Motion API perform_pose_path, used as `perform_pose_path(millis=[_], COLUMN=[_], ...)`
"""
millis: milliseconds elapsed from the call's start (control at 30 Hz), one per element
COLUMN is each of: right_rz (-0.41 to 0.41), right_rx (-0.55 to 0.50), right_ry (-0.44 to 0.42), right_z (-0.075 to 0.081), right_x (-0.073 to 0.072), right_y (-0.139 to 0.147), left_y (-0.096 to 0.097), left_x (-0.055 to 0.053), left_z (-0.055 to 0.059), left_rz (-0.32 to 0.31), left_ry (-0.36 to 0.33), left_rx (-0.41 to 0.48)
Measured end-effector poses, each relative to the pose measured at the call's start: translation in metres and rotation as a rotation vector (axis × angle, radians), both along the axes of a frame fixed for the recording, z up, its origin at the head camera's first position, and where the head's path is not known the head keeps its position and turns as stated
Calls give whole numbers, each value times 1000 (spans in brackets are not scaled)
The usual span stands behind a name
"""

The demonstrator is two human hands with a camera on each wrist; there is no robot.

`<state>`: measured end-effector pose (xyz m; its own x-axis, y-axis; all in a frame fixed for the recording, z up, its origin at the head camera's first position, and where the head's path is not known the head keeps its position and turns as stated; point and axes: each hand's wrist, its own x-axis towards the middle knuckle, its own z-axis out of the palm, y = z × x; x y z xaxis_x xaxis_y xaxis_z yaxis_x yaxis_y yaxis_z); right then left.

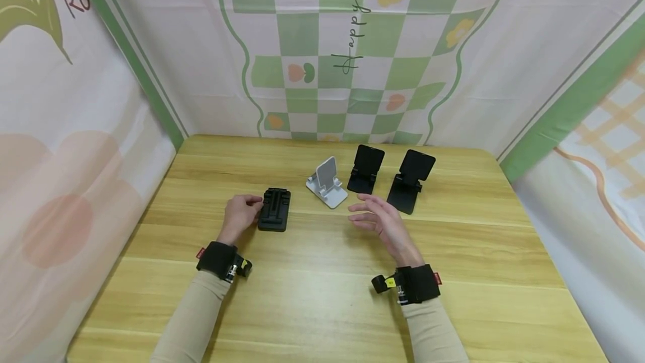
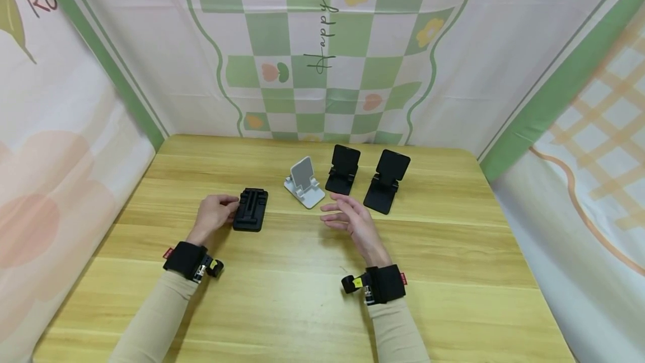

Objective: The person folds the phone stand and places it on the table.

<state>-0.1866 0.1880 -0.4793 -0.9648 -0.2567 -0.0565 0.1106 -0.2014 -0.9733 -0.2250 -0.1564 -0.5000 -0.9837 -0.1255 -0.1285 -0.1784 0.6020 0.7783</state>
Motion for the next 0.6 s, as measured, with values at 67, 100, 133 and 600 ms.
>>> perform_pose_path(millis=[67,100,133,600], right_rz=[2,3,3,-13], right_rx=[1,2,1,19], right_ry=[2,3,3,11], right_z=[1,1,1,3], right_x=[0,0,0,1], right_y=[0,1,1,3], left_y=[1,1,2,24], left_x=[-1,-1,-2,-11], left_z=[1,2,3,19], left_rz=[6,6,4,5], left_ry=[7,18,29,298], left_rx=[-16,-34,-48,-101])
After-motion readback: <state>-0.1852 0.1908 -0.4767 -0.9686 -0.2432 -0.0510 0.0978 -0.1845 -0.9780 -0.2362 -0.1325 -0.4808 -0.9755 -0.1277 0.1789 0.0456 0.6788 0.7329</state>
